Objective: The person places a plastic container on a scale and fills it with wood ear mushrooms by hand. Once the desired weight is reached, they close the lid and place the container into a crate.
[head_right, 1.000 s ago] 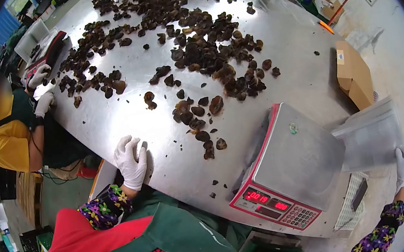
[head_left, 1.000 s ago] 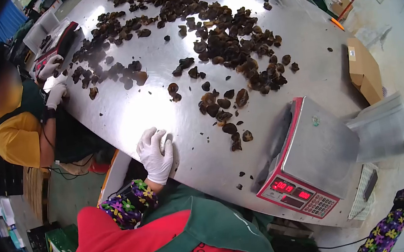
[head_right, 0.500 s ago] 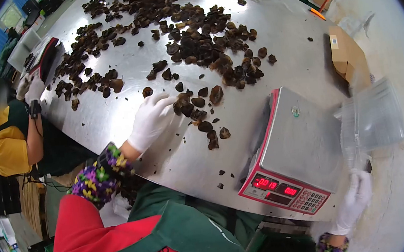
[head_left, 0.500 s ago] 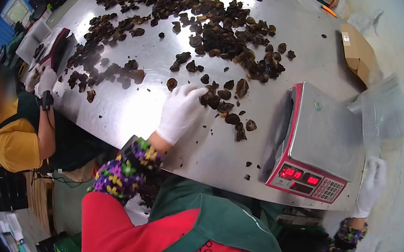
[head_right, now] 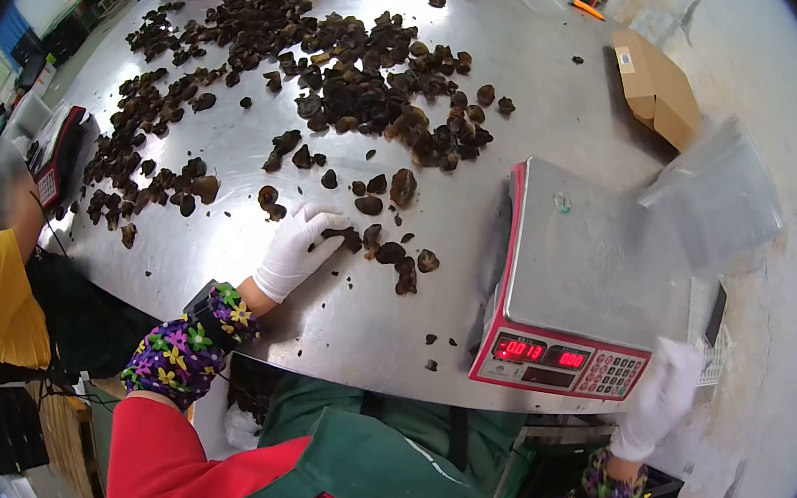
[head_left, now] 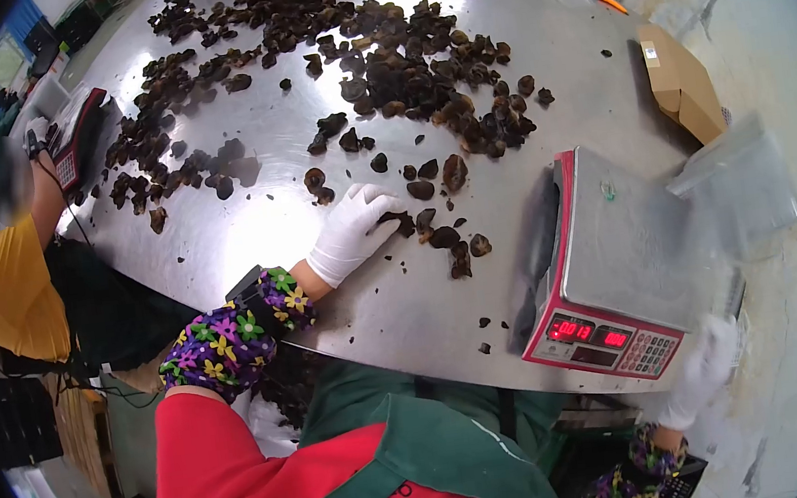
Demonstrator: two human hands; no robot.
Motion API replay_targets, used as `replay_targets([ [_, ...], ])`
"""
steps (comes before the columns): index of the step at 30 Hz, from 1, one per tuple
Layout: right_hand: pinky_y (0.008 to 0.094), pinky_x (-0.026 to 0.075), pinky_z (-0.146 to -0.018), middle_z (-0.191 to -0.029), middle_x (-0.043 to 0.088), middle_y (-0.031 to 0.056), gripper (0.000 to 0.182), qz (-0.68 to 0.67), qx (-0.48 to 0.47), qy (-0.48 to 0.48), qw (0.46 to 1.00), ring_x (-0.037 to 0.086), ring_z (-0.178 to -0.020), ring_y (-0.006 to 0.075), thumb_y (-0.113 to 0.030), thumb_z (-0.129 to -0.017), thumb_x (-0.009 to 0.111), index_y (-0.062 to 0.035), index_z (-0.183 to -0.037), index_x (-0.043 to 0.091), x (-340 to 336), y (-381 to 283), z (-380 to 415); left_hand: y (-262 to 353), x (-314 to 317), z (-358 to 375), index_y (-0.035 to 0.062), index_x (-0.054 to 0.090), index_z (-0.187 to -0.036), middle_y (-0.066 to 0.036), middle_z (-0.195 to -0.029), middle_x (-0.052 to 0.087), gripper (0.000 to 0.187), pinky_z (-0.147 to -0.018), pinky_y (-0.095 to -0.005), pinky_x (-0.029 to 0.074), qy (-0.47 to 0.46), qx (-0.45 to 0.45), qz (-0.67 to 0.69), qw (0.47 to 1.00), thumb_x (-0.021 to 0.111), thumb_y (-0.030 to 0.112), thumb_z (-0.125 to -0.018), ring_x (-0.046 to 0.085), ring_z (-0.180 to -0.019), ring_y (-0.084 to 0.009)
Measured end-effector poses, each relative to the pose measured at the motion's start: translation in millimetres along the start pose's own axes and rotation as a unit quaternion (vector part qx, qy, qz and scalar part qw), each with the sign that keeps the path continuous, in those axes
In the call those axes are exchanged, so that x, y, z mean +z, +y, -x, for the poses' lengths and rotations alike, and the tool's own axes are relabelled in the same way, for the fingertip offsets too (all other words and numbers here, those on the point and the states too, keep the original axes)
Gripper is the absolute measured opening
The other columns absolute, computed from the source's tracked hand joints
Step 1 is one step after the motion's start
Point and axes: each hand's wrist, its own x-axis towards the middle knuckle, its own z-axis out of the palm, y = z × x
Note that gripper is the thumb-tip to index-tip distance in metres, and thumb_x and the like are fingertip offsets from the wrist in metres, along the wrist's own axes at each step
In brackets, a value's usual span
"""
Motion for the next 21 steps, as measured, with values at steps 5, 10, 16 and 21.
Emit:
replay_targets([
  [5, 0.0534, 0.033, -0.111, -0.114, 0.062, 0.0105, 0.027, 0.091, -0.063, -0.135, 0.985, 0.057, -0.112, 0.0318, -0.007, -0.087, 0.066, -0.0080, -0.114, 0.064, 41.4, -13.2, 3.8, -0.4, 21.3, -40.4, 0.0143, 0.064, -0.115, -0.010, -0.121, 0.060, 0.035, -0.094, -0.0437, 0.047, -0.001, 0.025, -0.047, 0.999, 0.072, 0.016, -0.081, 0.056, -0.111, -0.0336],
  [10, 0.0560, 0.031, -0.112, -0.126, 0.056, 0.0104, 0.040, 0.073, -0.058, -0.062, 0.994, 0.051, -0.123, 0.0317, -0.014, -0.085, 0.066, -0.0105, -0.124, 0.061, 43.2, -59.3, 31.2, -14.1, 48.5, -67.6, 0.0229, 0.057, -0.133, -0.012, -0.135, 0.055, 0.054, -0.094, -0.0492, 0.048, -0.055, 0.033, -0.145, 0.987, 0.075, 0.028, -0.082, 0.053, -0.119, -0.0366],
  [16, 0.0479, 0.044, -0.103, -0.114, 0.062, 0.0060, 0.034, -0.125, -0.094, -0.102, 0.982, 0.059, -0.109, 0.0276, -0.002, -0.079, 0.064, -0.0117, -0.111, 0.066, 72.1, -116.2, 76.4, -28.6, 52.6, -74.8, 0.0108, 0.067, -0.101, -0.012, -0.096, 0.061, 0.019, -0.075, -0.0392, 0.053, -0.065, 0.068, -0.062, 0.994, 0.071, 0.021, -0.086, 0.063, -0.086, -0.0330],
  [21, 0.0491, 0.044, -0.102, -0.113, 0.063, 0.0083, 0.034, -0.091, -0.122, -0.037, 0.988, 0.058, -0.110, 0.0303, 0.000, -0.080, 0.061, -0.0087, -0.113, 0.065, 70.4, -112.2, 57.6, 36.9, 21.5, -86.3, 0.0103, 0.072, -0.101, -0.010, -0.093, 0.065, 0.016, -0.077, -0.0362, 0.053, 0.097, -0.038, 0.078, 0.991, 0.073, 0.011, -0.085, 0.065, -0.088, -0.0278],
])
